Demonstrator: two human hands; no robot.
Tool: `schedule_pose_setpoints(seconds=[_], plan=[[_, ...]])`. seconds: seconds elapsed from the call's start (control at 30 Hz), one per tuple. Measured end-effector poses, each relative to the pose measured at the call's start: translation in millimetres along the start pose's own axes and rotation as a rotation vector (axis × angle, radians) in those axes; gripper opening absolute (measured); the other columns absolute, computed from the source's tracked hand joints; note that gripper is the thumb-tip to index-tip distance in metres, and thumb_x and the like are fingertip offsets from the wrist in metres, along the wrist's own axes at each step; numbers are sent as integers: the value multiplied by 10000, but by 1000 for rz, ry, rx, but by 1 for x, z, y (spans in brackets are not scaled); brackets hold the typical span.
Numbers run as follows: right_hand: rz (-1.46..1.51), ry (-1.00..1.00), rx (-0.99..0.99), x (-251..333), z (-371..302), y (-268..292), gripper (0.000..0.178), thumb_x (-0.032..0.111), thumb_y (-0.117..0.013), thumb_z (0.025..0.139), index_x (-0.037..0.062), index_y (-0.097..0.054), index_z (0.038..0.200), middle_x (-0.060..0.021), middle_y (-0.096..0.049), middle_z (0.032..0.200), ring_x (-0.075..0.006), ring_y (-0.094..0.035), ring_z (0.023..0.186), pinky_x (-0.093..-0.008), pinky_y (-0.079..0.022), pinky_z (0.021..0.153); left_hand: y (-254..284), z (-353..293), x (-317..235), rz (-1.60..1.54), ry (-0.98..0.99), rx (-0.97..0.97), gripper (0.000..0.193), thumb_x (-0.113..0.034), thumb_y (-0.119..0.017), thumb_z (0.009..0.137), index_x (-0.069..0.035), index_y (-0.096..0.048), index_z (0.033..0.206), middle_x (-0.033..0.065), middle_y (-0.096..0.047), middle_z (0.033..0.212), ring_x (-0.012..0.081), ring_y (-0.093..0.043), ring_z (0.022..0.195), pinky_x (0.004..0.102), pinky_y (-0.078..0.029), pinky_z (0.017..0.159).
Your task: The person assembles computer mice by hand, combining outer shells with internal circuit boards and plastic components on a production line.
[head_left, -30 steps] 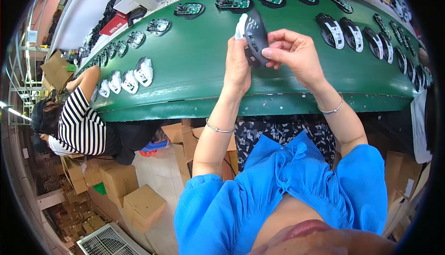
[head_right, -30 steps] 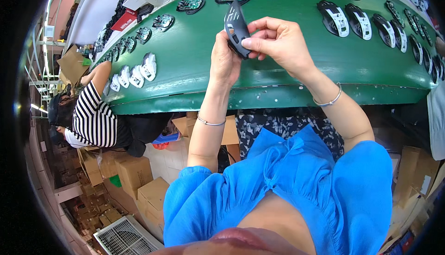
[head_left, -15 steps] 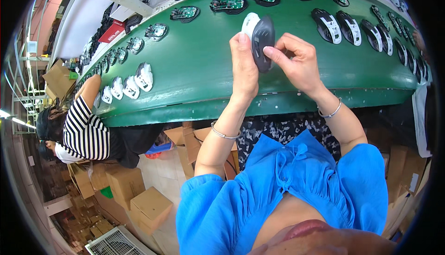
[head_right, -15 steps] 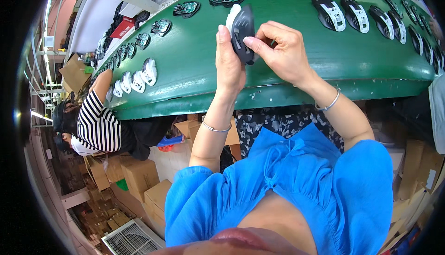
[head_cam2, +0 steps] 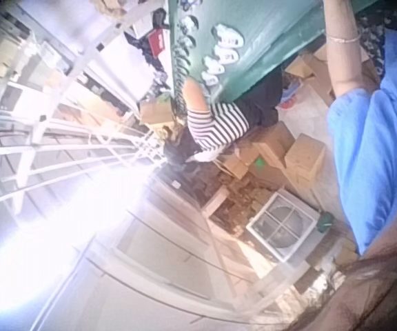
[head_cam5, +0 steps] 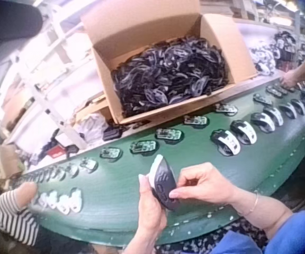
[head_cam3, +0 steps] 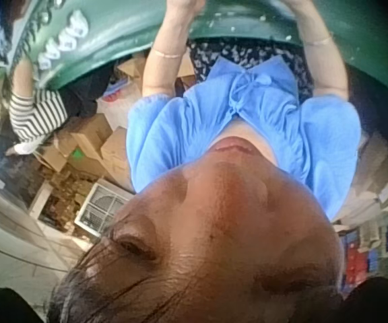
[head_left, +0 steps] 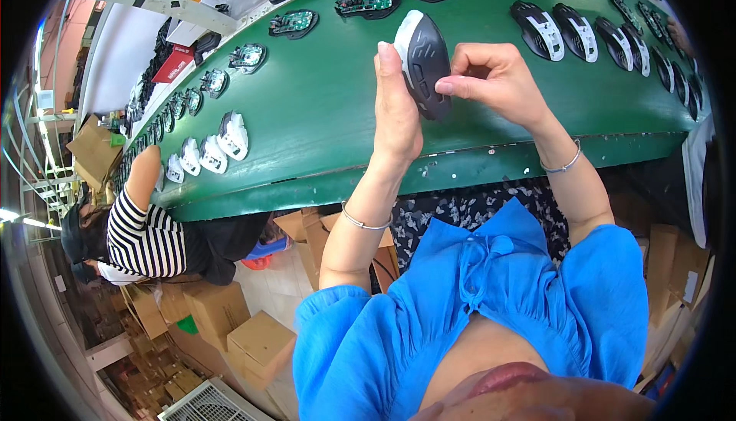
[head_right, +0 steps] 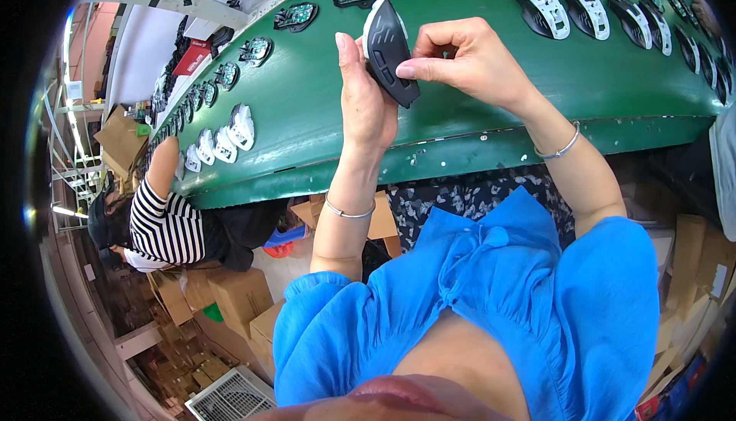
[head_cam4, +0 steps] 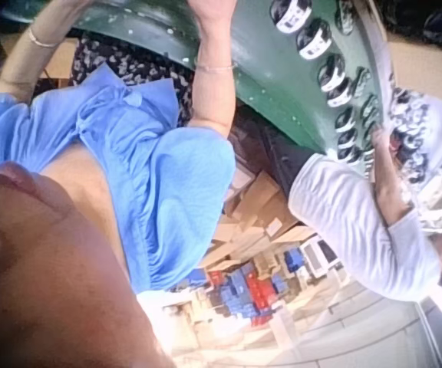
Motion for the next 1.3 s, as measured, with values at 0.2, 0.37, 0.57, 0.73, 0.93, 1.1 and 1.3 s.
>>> schedule_pose_setpoints(seconds=[0.2, 0.37, 0.57, 0.73, 0.93, 1.1, 1.3], plan=[[6, -198, -8, -4, -6, -3, 199, 142, -745, 768, 18, -601, 707, 15, -573, 658, -49, -501, 638, -213, -412, 584, -1, -1, -2, 124, -25, -34, 593, -177, -746, 790, 6, -407, 1242, 76, -539, 1075, 128, -542, 932, 272, -478, 806], [192, -222, 75, -10, -15, 7, 176, 121, -743, 757, 5, -654, 856, -16, -632, 766, -77, -585, 752, -225, -482, 699, 0, -7, -5, 252, -142, 70, 649, -173, -763, 770, 19, -407, 1278, 93, -537, 1125, 161, -547, 1009, 291, -470, 864], [339, -229, -49, 10, -13, 19, 261, 99, -712, 787, -22, -649, 1010, -66, -664, 901, -107, -617, 860, -253, -493, 821, 0, -16, -10, 511, -271, 81, 781, -219, -824, 689, 10, -410, 1310, 115, -519, 1199, 210, -529, 1102, 325, -440, 937], [293, -199, -2, 25, -19, 11, 187, 85, -691, 810, -32, -658, 951, -46, -664, 858, -89, -610, 808, -235, -500, 765, -7, -21, -16, 670, -371, 89, 755, -188, -811, 693, 11, -418, 1306, 122, -532, 1190, 210, -539, 1077, 329, -443, 922], [457, -303, -61, 3, -14, 18, 131, 121, -679, 813, -6, -649, 815, -28, -643, 763, -66, -583, 701, -214, -493, 671, -19, -19, 4, 396, -61, 124, 656, -178, -773, 756, 37, -439, 1278, 95, -532, 1146, 164, -528, 1041, 296, -441, 896], [394, -435, -132, -11, -10, 31, 159, 177, -653, 840, 36, -627, 769, -1, -633, 765, -57, -593, 704, -237, -515, 665, -6, 6, 17, 363, 109, 315, 718, -187, -752, 764, 35, -378, 1335, 131, -512, 1244, 174, -532, 1062, 316, -431, 927], [20, -699, -31, -28, -15, 47, 299, 270, -709, 794, 20, -631, 940, -41, -650, 872, -110, -621, 811, -295, -527, 750, 23, 15, 17, 815, 294, 326, 480, -226, -733, 732, 54, -609, 1102, 145, -647, 982, 182, -612, 858, 291, -481, 774]])
Point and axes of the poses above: each hand's wrist, its own z-axis towards the middle knuckle, its own y-axis out of the back of the hand, x = y × z, the point moved 4 cm from there along z, towards the middle knuckle
